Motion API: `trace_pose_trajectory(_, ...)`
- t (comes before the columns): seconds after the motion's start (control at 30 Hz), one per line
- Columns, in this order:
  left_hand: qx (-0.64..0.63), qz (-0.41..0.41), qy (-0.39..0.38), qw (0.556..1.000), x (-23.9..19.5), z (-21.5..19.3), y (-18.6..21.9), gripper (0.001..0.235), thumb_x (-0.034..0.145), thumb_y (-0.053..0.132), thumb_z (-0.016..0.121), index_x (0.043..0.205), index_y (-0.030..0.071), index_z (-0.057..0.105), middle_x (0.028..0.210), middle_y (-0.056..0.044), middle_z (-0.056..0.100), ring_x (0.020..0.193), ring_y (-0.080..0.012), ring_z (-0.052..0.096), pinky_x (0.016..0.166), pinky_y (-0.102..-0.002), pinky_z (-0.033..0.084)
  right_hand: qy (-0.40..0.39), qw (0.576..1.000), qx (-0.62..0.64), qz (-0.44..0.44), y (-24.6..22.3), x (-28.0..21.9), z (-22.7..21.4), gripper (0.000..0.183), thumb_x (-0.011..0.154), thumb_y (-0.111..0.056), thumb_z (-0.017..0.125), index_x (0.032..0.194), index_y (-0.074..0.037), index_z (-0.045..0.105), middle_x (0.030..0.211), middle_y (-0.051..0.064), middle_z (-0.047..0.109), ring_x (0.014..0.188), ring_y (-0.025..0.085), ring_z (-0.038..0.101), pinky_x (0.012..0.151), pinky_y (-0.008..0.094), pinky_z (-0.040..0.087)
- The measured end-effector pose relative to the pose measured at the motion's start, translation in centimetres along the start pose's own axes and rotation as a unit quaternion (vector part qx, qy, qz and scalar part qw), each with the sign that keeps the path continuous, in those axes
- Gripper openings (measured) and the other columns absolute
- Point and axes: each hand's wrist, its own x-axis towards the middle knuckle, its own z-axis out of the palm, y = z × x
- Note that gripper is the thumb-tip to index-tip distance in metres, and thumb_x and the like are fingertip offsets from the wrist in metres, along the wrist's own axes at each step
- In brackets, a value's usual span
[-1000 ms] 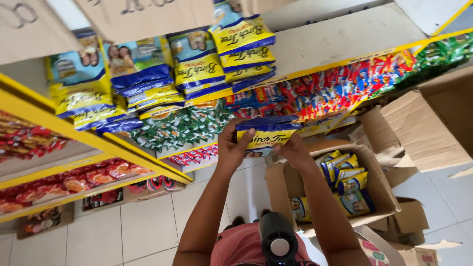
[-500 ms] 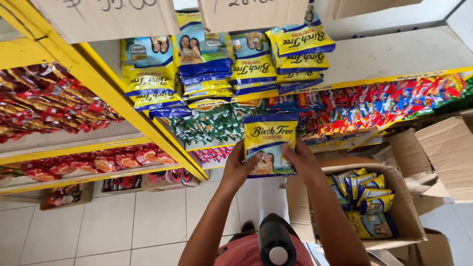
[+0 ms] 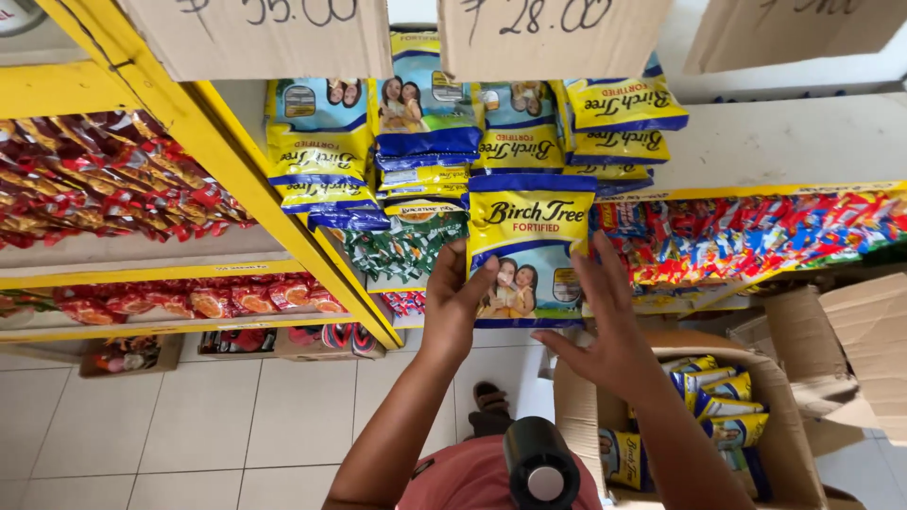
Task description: The person repeatedly takes yellow and blue packages of 'Birch Tree' biscuits from a cardboard box on the floor and places them onto a yellow store shelf. They arrange the packages in neat rows, stacking them horizontally and vertically to fill the available space.
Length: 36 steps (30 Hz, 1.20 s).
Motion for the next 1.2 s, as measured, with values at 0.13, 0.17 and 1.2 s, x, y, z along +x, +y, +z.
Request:
trace_pose_trajectory(0.13, -0.047, -0.015, 0.019, 0.999, 1.0, 0.3, 0.5, 0.026, 0.1, 0.007, 0.069, 0.121, 0.0, 0.057, 0.111, -0.006, 0.068, 0.099, -0.0106, 0.061, 0.088, -0.025, 0.048, -0.038, 0.999, -0.029, -0.021, 0.9, 1.2, 0.4, 0.092, 0.074, -0.017, 0.089, 0.152, -0.008, 0.041, 0.165, 0.026, 0.021, 0.152, 0.047, 0.03, 0.116, 0.052, 0.038)
trace_pose_trajectory(0.17, -0.042, -0.006, 0.017, 0.999, 1.2, 0.4, 0.7, 0.028, 0.099, 0.006, 0.069, 0.124, 0.0, 0.057, 0.114, -0.007, 0.068, 0.102, -0.0119, 0.062, 0.09, -0.026, 0.049, -0.041, 0.999, -0.028, -0.018, 1.2, 1.4, 0.5, 0.087, 0.076, -0.011, 0.083, 0.152, -0.008, 0.043, 0.165, 0.025, 0.022, 0.152, 0.047, 0.031, 0.117, 0.051, 0.039)
trace_pose_trajectory(1.2, 0.558, 0.349, -0.008, 0.753, 22.7, 3.5, 3.9, 0.025, 0.087, 0.017, 0.074, 0.111, 0.013, 0.074, 0.107, -0.01, 0.076, 0.097, -0.0331, 0.072, 0.084, -0.045, 0.057, -0.003, 0.955, -0.289, -0.068, 10.8, 17.9, 0.2, 0.06, 0.081, 0.0, 0.069, 0.141, -0.002, 0.059, 0.135, 0.022, 0.059, 0.126, 0.047, 0.054, 0.11, 0.055, 0.043)
